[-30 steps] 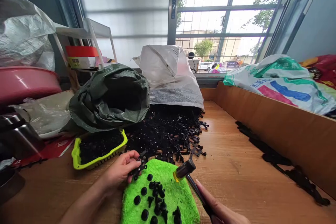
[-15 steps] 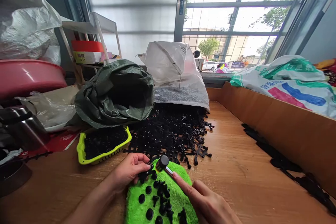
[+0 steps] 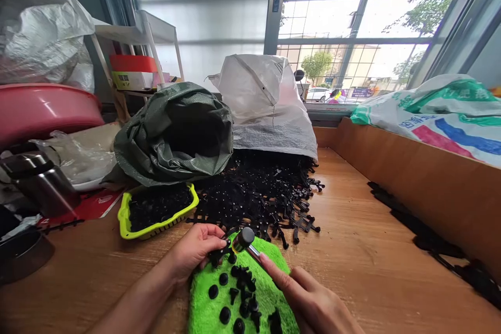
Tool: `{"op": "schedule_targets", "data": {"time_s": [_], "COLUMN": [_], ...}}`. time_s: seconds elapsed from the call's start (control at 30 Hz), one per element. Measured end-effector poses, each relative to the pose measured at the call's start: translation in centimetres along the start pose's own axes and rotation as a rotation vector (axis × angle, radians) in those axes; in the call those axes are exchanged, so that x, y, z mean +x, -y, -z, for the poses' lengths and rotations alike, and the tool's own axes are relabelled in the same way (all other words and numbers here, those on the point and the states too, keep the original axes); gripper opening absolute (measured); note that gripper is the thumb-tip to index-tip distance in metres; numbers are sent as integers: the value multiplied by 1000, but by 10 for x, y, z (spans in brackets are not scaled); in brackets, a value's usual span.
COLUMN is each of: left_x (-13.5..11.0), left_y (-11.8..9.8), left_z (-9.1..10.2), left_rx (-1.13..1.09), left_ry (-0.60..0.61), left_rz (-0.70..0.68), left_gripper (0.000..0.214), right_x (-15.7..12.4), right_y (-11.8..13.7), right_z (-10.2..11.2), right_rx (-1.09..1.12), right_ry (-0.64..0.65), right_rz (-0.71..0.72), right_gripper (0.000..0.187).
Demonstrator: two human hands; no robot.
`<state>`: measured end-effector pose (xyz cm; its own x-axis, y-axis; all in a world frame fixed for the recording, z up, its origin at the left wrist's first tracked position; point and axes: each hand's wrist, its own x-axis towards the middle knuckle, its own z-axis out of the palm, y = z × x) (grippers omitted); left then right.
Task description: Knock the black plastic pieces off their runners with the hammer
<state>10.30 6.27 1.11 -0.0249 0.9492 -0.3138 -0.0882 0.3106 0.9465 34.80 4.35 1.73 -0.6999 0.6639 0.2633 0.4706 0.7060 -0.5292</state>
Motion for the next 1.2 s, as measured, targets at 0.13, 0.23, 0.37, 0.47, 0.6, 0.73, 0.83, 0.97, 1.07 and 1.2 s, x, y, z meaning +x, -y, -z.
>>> {"op": "schedule_targets", "data": {"time_s": [0.13,0.23,0.37,0.47,0.6,0.73,0.83,0.97,1.07,1.2], "left_x": [-1,-1,-1,0,3,5,6,6,6,9], "left_y": [-1,-2,0,2,6,9,10,10,10,13], "left_z": [1,1,-2,-3,-2,0,1,2,2,3], "left_rx": [22,41,28,0,-33,-23,-1,41,62,73], "left_ry": [5,6,9,5,2,-6,-8,-10,-2,2], "left_rz": [13,19,5,-23,-73,-95,-109,-126,-117,-118], "left_gripper": [8,8,9,10,13,16,16,16,16,16], "right_x": [2,3,5,7,8,8,8,9,10,12], "right_y": [2,4,7,10,15,17,18,19,21,23], "right_z": [3,2,1,2,5,3,2,2,2,2], "right_rx": [31,67,50,44,49,-89,-95,-15,-20,-24], "right_ry": [-69,-50,-14,39,-14,54,45,-66,32,-62], "right_rz": [17,5,15,10,-28,-84,-102,-79,-96,-80], "right_gripper": [44,43,44,46,46,51,51,52,54,54]}}
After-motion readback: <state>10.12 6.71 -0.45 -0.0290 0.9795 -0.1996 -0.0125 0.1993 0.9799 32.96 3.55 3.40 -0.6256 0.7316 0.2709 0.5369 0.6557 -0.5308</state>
